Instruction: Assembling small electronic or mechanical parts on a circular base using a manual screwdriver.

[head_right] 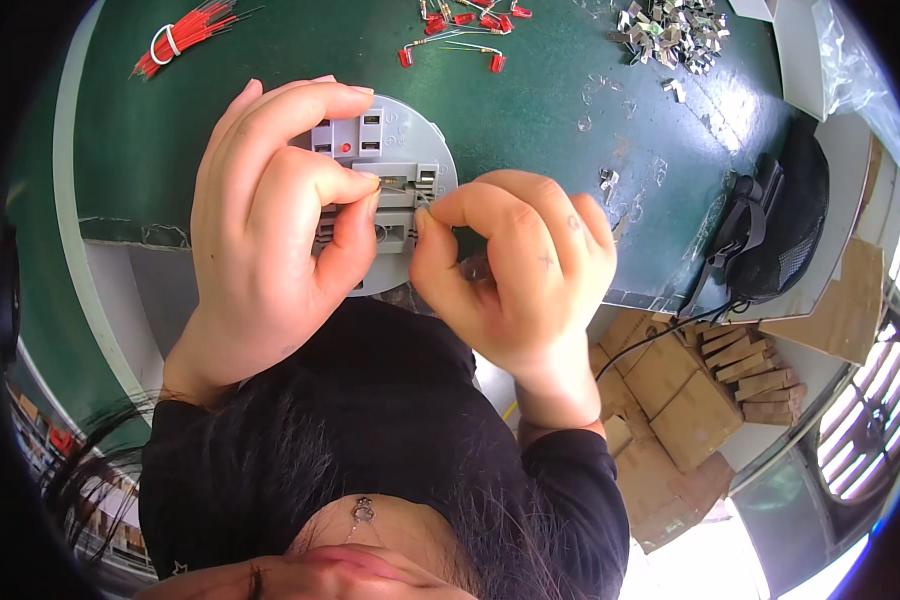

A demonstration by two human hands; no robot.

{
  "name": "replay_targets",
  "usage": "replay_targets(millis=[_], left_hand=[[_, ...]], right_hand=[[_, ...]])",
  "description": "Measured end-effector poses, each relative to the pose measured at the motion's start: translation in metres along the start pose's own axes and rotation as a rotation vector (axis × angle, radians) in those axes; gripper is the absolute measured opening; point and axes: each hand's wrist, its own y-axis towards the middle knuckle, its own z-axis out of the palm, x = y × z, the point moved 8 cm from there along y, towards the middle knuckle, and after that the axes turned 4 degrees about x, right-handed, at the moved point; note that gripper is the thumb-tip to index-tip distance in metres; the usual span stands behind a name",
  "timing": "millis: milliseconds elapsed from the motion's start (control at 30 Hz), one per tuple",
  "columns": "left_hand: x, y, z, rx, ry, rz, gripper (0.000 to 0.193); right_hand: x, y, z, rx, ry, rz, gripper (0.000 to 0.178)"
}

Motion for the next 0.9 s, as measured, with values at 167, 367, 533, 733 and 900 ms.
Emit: replay_targets(millis=[167,367,533,733,900], left_hand=[[0.000,0.000,0.000,-0.010,-0.001,-0.013,0.024],[-0.002,0.000,0.003,-0.036,-0.005,-0.018,0.023],[-0.003,-0.001,0.003,-0.042,0.029,-0.045,0.023],[-0.003,-0.003,0.003,-0.075,0.020,-0.035,0.022],[-0.005,-0.002,0.007,-0.099,0.005,-0.007,0.022]], right_hand=[[0.006,0.014,-0.001,0.092,-0.062,-0.145,0.029],[0.024,0.038,-0.006,0.292,-0.196,-0.321,0.026],[0.050,0.049,0.007,0.560,-0.526,-0.460,0.023],[0.035,0.059,0.007,0.776,-0.374,-0.246,0.018],[0.023,0.053,0.003,0.683,-0.189,-0.093,0.017]])
